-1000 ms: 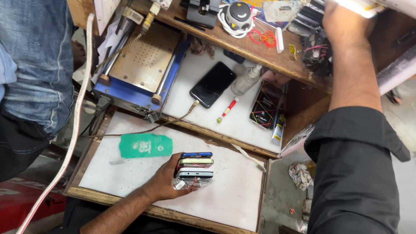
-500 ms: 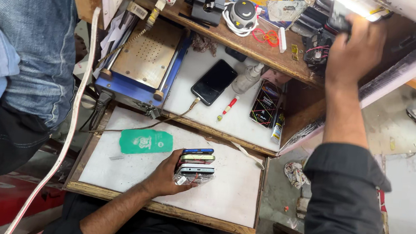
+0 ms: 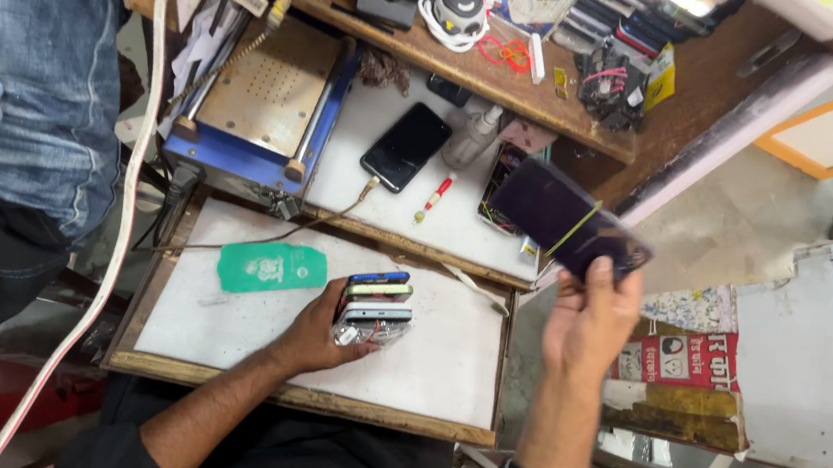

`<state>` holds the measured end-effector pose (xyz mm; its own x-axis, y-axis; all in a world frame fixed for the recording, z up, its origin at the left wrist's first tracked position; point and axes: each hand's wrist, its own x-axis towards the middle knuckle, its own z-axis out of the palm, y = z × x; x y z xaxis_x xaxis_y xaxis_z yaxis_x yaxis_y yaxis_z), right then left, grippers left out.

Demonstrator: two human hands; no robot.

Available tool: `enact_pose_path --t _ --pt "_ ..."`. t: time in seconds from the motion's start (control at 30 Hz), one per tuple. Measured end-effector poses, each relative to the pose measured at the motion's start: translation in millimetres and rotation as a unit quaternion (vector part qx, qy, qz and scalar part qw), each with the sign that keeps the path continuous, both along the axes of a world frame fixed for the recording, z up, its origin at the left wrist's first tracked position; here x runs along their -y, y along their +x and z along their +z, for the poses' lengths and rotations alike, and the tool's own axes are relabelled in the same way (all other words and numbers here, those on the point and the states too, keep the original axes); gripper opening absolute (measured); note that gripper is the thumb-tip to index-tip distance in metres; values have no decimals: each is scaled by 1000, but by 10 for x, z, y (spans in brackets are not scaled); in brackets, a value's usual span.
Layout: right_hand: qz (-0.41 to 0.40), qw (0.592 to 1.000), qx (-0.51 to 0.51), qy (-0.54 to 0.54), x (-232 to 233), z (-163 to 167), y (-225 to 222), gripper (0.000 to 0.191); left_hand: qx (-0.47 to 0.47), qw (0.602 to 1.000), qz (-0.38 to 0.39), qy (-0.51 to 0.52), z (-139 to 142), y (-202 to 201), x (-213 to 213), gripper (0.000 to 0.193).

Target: The person removes a screen protector from a smartphone, then uses a prying tool to separate the back cover from the phone body, exposing the internal components. The person handles multiple smartphones and a screen protector package during the process.

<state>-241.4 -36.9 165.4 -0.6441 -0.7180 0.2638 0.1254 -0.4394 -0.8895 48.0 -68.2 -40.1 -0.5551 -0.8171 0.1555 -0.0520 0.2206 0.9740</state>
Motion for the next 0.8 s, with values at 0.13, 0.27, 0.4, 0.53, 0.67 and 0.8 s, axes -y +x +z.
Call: enact_pose_path --t 0.13,0.27,0.4,0.53,0.67,0.8 --pt "50 987 148 43 -349 -259 128 26 -3 1000 -16 18 -14 -24 -101 98" --pt "61 982 163 72 -580 -364 172 29 40 998 -28 33 50 -40 -158 98" --pt "56 991 95 71 -761 -569 225 31 49 998 -11 48 108 -17 -216 98" --pt "-18 992 -78 99 -892 -994 372 19 -6 997 -7 82 114 3 -233 93" --pt "-142 919 -348 117 -1018 -1415 660 27 -112 970 -20 216 62 33 -141 97" --pt "-71 871 -484 51 -1085 -1570 891 42 -190 935 -26 299 -41 138 33 87"
